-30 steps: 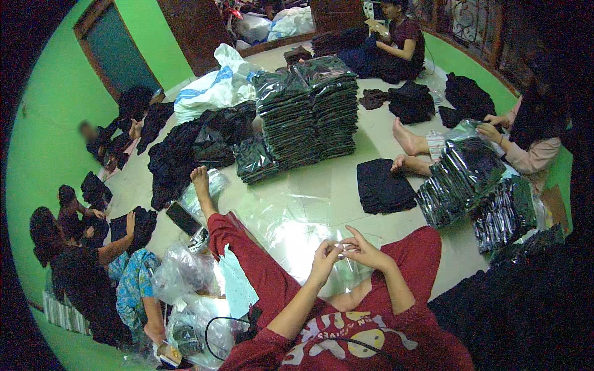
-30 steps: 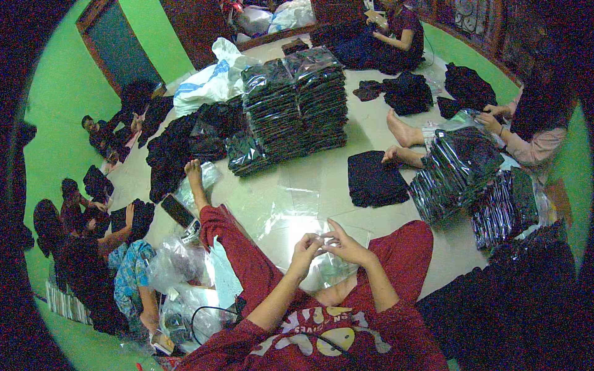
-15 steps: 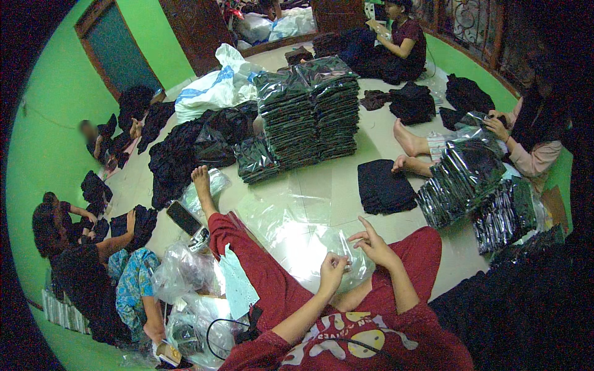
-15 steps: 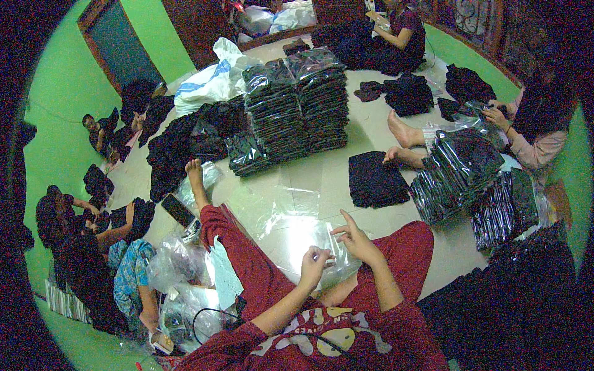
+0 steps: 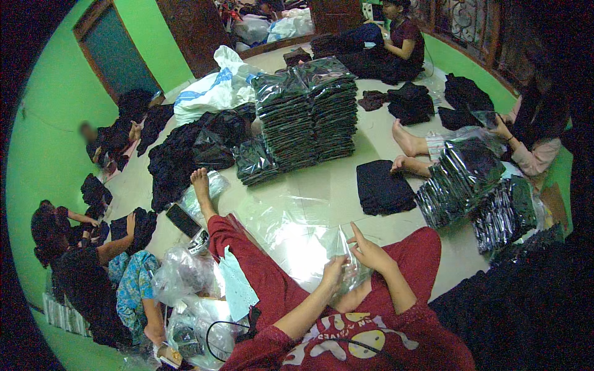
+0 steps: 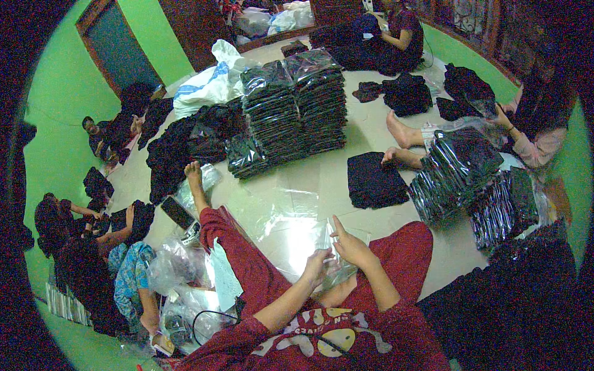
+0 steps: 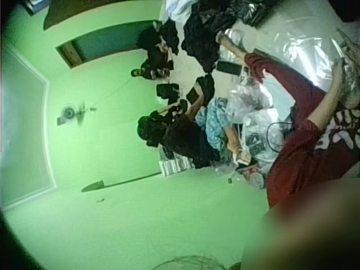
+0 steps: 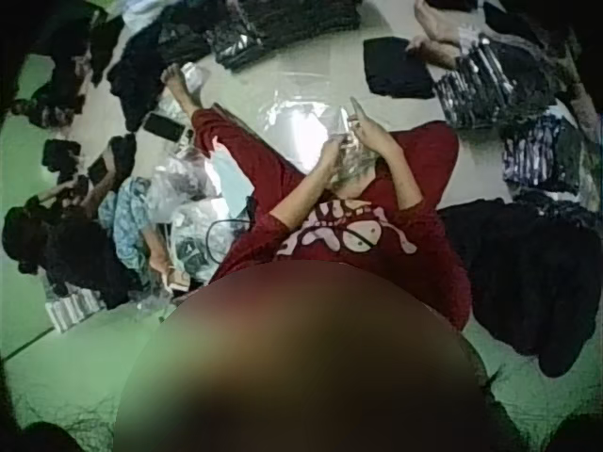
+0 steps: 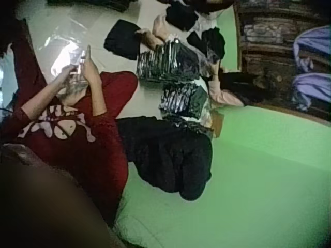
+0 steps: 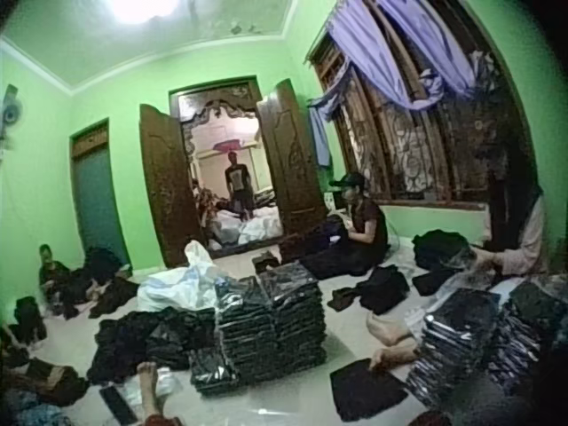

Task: The person sits on the floor and repeatedly folds black garments, places them into clear plastic bags, and stacks the packaged items. The person handles the garments and bags by hand, working in a repetitive cycle.

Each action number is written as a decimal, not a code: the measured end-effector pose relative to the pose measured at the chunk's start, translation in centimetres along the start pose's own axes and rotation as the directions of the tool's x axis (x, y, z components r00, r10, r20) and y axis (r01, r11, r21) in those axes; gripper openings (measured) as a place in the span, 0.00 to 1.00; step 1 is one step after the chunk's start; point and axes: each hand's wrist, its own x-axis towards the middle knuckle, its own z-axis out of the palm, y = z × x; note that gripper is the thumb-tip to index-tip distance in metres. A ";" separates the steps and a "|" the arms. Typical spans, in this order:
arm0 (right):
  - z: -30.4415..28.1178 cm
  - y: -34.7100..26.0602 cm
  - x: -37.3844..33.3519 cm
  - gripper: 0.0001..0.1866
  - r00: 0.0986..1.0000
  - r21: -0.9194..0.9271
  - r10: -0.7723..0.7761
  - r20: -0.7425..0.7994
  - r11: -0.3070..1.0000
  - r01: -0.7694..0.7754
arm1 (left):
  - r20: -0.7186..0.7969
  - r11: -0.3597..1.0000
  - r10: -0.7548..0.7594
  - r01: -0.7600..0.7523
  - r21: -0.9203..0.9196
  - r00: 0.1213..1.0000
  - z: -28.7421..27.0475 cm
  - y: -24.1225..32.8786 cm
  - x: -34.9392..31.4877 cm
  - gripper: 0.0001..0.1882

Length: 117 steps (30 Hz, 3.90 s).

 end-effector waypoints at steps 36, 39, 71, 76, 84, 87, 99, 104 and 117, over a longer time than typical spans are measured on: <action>-5.6 -4.3 2.6 0.42 0.882 -0.168 -0.343 -0.323 0.938 0.303 | 0.296 0.911 0.380 -0.299 -0.283 0.876 4.9 7.5 2.4 0.08; -3.9 -3.3 2.8 0.39 0.895 -0.238 -0.305 -0.325 0.943 0.234 | 0.163 0.906 0.338 -0.273 -0.324 0.927 3.5 5.2 3.3 0.10; 15.4 6.2 2.5 0.19 0.875 -0.371 -0.137 0.464 0.867 0.332 | 0.015 0.725 0.065 -0.058 0.686 0.998 8.7 7.8 25.6 0.10; 15.2 5.8 2.6 0.23 0.884 -0.382 -0.118 0.452 0.870 0.312 | 0.097 0.742 0.205 -0.219 0.634 0.974 10.6 8.5 25.4 0.08; 13.9 5.1 2.3 0.22 0.900 -0.280 -0.135 0.415 0.922 0.268 | -0.102 0.863 0.071 -0.009 0.505 0.992 13.2 7.8 26.1 0.16; 14.1 5.3 2.2 0.19 0.927 -0.303 -0.166 0.337 0.913 0.273 | -0.030 0.831 0.055 -0.029 0.556 0.998 13.8 7.0 27.2 0.19; 16.0 6.6 2.9 0.17 0.945 -0.213 -0.203 0.257 0.942 0.261 | 0.165 0.887 0.359 -0.391 0.248 0.919 14.6 8.0 23.0 0.19; 14.2 5.3 2.5 0.16 0.954 -0.182 -0.135 0.266 0.965 0.187 | 0.261 0.913 0.121 -0.211 0.350 0.958 5.2 13.8 18.0 0.20; 12.4 4.5 2.5 0.09 0.940 -0.201 -0.077 0.332 0.968 0.151 | 0.256 -0.230 0.661 -0.135 0.964 0.706 -1.7 9.5 14.7 0.13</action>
